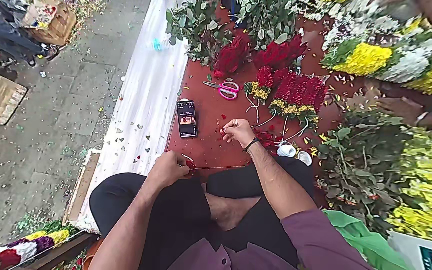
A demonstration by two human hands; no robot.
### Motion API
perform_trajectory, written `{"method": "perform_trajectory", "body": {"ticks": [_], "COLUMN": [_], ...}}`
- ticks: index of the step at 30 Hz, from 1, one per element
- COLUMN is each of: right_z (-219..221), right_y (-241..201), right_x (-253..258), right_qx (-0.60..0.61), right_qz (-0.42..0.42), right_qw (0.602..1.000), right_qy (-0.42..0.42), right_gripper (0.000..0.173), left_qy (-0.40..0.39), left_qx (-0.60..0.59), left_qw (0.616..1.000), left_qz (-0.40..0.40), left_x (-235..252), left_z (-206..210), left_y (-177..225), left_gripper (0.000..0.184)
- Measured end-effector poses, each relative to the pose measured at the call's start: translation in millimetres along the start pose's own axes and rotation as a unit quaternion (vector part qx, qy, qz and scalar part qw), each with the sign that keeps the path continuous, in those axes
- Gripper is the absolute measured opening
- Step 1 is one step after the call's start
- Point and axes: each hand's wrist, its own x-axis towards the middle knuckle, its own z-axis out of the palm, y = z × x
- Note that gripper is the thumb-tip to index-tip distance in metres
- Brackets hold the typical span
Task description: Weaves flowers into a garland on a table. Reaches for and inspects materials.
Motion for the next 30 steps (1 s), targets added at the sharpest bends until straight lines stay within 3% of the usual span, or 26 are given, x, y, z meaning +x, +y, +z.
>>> {"method": "perform_trajectory", "body": {"ticks": [6,12,26,30], "right_z": [1.9,-3.9,12.3,17.4], "right_y": [0.2,-5.1,-23.9,-27.0], "right_x": [1.1,-1.6,-67.2,-91.1], "right_qx": [0.024,0.039,0.131,0.099], "right_qz": [-0.029,-0.058,-0.124,-0.161], "right_qw": [0.999,0.997,0.984,0.982], "right_qy": [0.038,0.014,-0.014,-0.025], "right_gripper": [0.016,0.019,0.015,0.016], "left_qy": [0.005,0.008,0.01,0.011], "left_qx": [0.002,0.003,0.0,0.001], "left_qw": [1.0,1.0,1.0,1.0], "left_qz": [-0.004,-0.006,0.005,0.018], "left_x": [0.3,0.9,-2.8,-1.9], "left_z": [1.5,2.1,1.5,2.4], "left_y": [1.4,0.7,1.2,-1.5], "left_gripper": [0.015,0.014,0.015,0.017]}}
